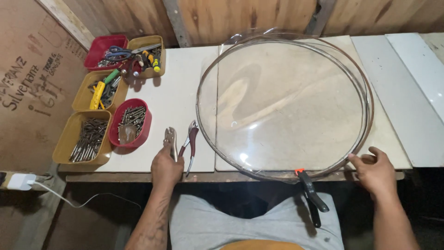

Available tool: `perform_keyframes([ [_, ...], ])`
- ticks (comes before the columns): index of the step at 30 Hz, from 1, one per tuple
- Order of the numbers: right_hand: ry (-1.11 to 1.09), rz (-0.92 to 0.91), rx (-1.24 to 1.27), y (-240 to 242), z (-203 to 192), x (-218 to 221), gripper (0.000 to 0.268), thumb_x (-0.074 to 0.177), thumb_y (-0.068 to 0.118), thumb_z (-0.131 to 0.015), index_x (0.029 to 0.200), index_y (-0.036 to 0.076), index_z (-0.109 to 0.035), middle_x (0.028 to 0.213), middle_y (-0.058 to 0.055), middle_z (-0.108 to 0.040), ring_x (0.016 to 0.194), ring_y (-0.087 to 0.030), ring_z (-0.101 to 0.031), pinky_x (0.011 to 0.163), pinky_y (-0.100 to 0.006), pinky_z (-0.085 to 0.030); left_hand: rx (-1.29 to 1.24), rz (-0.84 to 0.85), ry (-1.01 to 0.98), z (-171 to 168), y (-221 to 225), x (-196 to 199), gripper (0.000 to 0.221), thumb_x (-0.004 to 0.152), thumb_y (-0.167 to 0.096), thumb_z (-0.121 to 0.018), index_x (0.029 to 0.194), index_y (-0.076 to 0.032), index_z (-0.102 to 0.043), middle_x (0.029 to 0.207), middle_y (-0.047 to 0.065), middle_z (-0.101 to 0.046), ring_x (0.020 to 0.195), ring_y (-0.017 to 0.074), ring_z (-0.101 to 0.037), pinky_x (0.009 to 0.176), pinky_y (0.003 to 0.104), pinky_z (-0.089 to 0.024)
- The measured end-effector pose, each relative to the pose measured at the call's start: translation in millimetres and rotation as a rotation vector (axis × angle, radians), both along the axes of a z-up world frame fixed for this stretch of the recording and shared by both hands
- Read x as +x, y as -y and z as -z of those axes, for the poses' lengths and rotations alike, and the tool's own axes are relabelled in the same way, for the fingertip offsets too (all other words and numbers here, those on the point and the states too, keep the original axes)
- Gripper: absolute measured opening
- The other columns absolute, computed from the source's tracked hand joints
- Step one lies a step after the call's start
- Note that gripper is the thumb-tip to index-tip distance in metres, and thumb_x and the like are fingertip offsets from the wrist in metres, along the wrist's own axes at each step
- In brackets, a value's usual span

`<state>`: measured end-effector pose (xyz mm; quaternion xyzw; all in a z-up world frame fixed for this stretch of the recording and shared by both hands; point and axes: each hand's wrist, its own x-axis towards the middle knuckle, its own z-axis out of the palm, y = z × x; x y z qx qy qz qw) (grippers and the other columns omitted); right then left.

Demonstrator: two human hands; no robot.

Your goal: Repairing a drum head by stretching and securing a plastic film over a metal hoop using pliers and a clamp.

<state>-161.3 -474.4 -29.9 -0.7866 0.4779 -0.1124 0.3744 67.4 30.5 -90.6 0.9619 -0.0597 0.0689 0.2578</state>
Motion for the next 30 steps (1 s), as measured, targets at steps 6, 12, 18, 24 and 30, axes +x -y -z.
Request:
perform_keyframes([
  [6, 0.210, 0.101, 0.112, 25.5, 45.1, 14.2, 0.082, 0.087, 0.032, -0.080, 0.150, -0.005, -0.042, 0.140, -0.035, -0.055, 0.129, -0.032, -0.057, 0.099, -0.042, -0.044, -0.169, -0.143, -0.050, -48.7, 25.3, -12.5, 0.088, 0.087, -0.074, -0.048, 0.143, -0.006, -0.054, 0.151, 0.019, -0.049, 0.144, 0.0369, -0.037, 0.110, 0.061, -0.036],
  [12, 0.391, 0.178, 0.363, 55.9, 87.6, 21.2, 0.024, 0.099, 0.026, -0.079, 0.109, 0.009, -0.066, 0.076, -0.010, -0.063, 0.057, -0.019, -0.061, 0.049, -0.033, -0.055, -1.939, 0.358, -0.817, -107.3, 34.2, -32.4, 0.101, 0.079, -0.089, -0.037, 0.133, -0.008, -0.064, 0.142, 0.025, -0.059, 0.135, 0.0344, -0.050, 0.099, 0.053, -0.037],
  [18, 0.174, 0.219, 0.367, 37.3, 47.3, 27.0, 0.028, 0.101, 0.036, -0.078, 0.112, 0.011, -0.068, 0.074, -0.012, -0.065, 0.055, -0.022, -0.061, 0.034, -0.052, -0.043, -2.102, 0.813, -1.062, -118.1, 41.7, -44.5, 0.121, 0.077, -0.097, -0.032, 0.155, -0.005, -0.043, 0.160, 0.038, -0.028, 0.149, 0.0447, -0.033, 0.114, 0.067, -0.034],
  [24, 0.237, 0.229, 0.518, 29.9, 30.2, 28.3, 0.023, 0.103, 0.032, -0.073, 0.103, 0.014, -0.058, 0.066, -0.010, -0.050, 0.048, -0.020, -0.046, 0.035, -0.042, -0.029, -2.066, 0.775, -1.055, -118.7, 47.3, -43.9, 0.119, 0.073, -0.097, -0.037, 0.153, -0.009, -0.046, 0.159, 0.026, -0.038, 0.141, 0.0385, -0.043, 0.113, 0.066, -0.034],
  [30, 0.241, 0.233, 0.517, 29.4, 33.0, 27.6, 0.026, 0.103, 0.035, -0.073, 0.103, 0.014, -0.059, 0.066, -0.013, -0.052, 0.045, -0.022, -0.041, 0.038, -0.046, -0.028, -2.062, 0.764, -1.057, -119.2, 48.1, -41.2, 0.117, 0.073, -0.096, -0.039, 0.151, -0.010, -0.049, 0.157, 0.033, -0.039, 0.143, 0.0400, -0.043, 0.114, 0.064, -0.035],
])
